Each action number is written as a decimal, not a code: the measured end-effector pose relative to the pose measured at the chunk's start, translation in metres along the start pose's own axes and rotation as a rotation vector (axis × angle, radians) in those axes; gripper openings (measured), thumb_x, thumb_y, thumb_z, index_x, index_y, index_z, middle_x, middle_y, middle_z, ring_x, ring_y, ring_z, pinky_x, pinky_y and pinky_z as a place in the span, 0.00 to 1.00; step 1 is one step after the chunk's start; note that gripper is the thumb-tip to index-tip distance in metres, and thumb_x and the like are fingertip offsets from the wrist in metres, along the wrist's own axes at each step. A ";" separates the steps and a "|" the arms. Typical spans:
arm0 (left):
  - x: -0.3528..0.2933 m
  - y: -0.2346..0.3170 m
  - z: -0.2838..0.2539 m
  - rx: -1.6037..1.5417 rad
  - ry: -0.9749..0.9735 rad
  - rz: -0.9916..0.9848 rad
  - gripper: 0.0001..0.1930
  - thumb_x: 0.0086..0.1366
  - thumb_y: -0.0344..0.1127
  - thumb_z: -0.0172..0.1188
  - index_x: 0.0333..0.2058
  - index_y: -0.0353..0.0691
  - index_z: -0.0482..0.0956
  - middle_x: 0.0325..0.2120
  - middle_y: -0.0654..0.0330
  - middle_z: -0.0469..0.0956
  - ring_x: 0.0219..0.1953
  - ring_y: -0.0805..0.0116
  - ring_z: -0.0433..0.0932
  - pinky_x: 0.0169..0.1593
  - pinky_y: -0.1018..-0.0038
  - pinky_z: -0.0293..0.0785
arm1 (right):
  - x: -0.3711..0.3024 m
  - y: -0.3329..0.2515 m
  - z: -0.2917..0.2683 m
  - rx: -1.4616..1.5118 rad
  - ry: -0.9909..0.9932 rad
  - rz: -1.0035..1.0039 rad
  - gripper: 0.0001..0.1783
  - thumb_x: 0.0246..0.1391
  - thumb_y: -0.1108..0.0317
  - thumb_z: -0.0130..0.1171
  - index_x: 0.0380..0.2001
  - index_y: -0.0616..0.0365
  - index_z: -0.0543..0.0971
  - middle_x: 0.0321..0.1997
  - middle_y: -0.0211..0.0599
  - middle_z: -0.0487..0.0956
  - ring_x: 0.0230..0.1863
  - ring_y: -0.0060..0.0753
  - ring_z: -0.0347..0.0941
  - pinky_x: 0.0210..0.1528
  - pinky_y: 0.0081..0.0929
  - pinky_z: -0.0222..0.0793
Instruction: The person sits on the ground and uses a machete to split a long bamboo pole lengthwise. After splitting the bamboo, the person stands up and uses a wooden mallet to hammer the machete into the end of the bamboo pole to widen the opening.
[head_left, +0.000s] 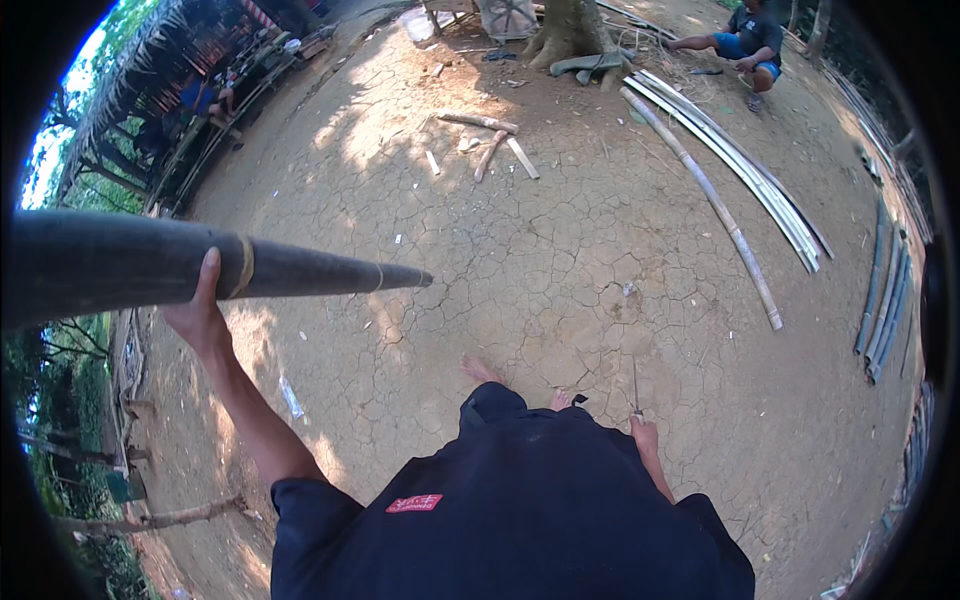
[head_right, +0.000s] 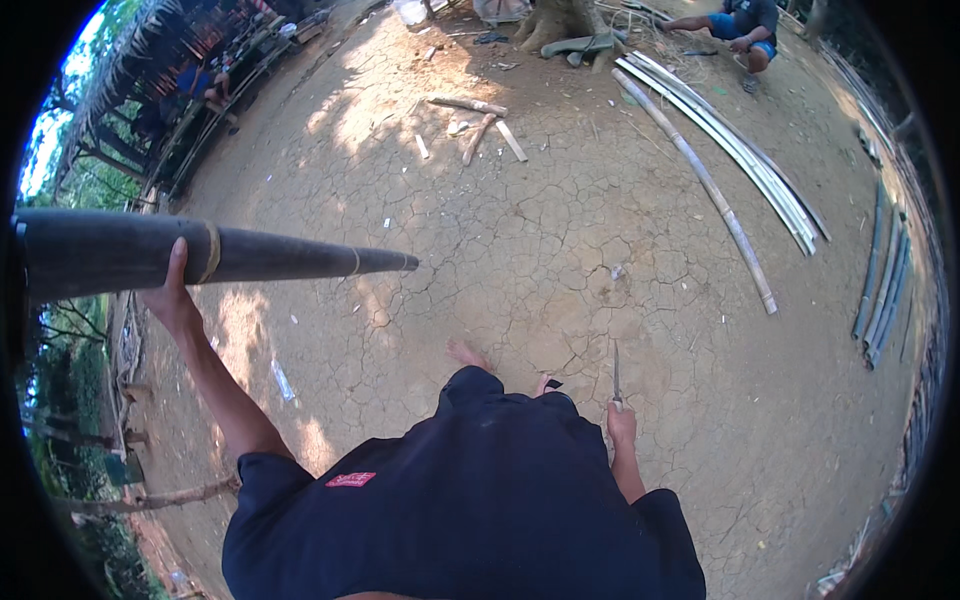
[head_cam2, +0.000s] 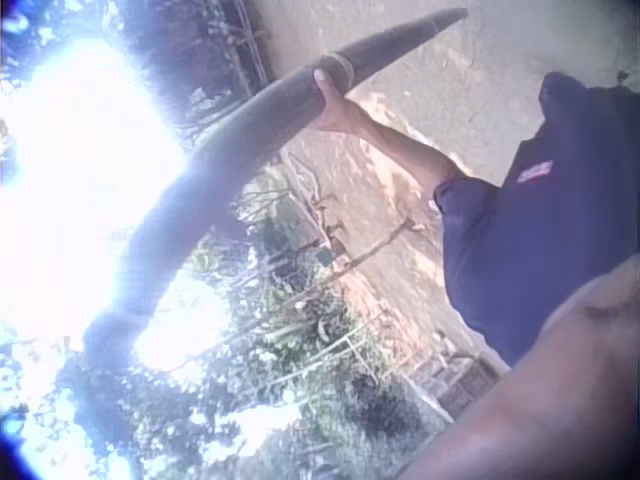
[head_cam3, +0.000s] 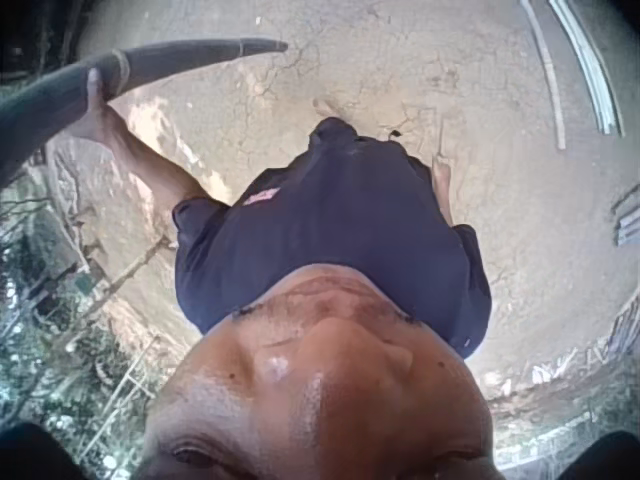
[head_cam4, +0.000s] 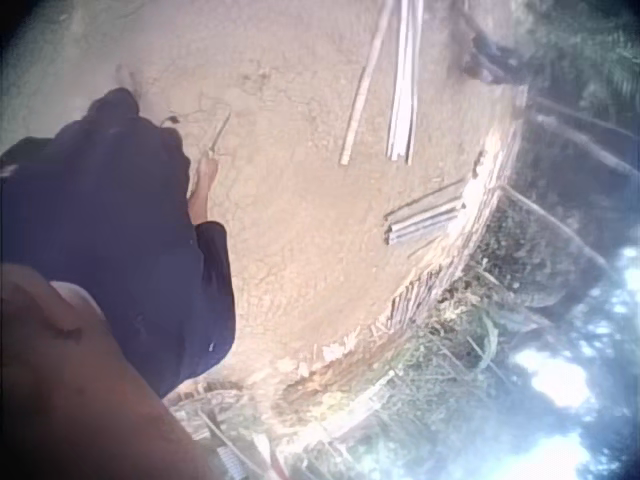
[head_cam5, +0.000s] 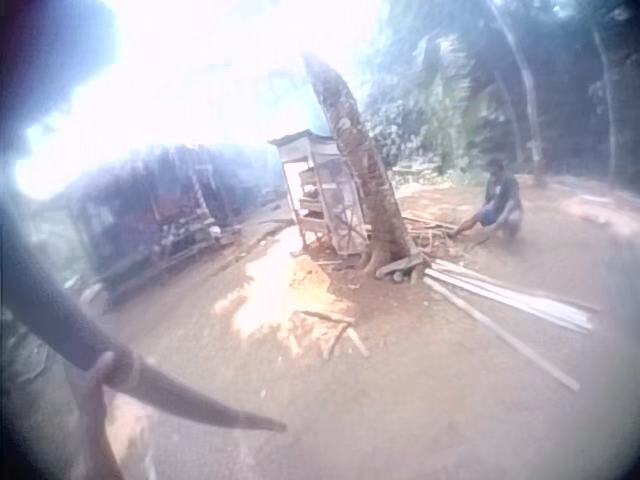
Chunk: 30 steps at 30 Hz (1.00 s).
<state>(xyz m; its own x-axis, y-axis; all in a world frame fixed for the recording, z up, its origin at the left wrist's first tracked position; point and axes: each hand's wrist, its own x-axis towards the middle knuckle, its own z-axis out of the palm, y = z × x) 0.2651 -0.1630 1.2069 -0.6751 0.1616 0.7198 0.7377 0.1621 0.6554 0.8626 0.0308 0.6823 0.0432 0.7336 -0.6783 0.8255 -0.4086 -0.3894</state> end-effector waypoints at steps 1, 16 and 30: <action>0.001 0.015 0.022 -0.106 0.002 0.058 0.40 0.56 0.32 0.74 0.63 0.29 0.63 0.58 0.54 0.69 0.59 0.64 0.70 0.66 0.66 0.60 | -0.016 0.037 -0.013 0.075 -0.008 0.032 0.35 0.54 0.41 0.55 0.31 0.71 0.82 0.28 0.57 0.83 0.33 0.53 0.82 0.40 0.45 0.75; -0.026 0.221 -0.005 0.168 0.441 0.907 0.45 0.48 0.33 0.80 0.59 0.27 0.59 0.52 0.50 0.71 0.55 0.62 0.73 0.65 0.65 0.66 | -0.058 0.273 -0.085 0.642 0.087 0.433 0.26 0.61 0.46 0.54 0.35 0.64 0.75 0.27 0.44 0.75 0.26 0.41 0.74 0.29 0.43 0.71; -0.280 0.347 -0.137 -0.065 0.396 0.368 0.26 0.51 0.25 0.75 0.47 0.34 0.72 0.44 0.57 0.78 0.45 0.68 0.80 0.51 0.70 0.82 | -0.051 0.375 -0.249 0.290 -0.066 0.033 0.28 0.59 0.47 0.60 0.16 0.58 0.70 0.14 0.38 0.71 0.10 0.33 0.68 0.12 0.35 0.65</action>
<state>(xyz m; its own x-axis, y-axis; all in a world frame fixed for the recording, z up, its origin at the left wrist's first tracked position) 0.7117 -0.2854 1.2642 -0.3258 -0.1851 0.9272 0.9321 0.1012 0.3477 1.3104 -0.0248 0.7258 0.0229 0.6844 -0.7287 0.6287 -0.5766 -0.5218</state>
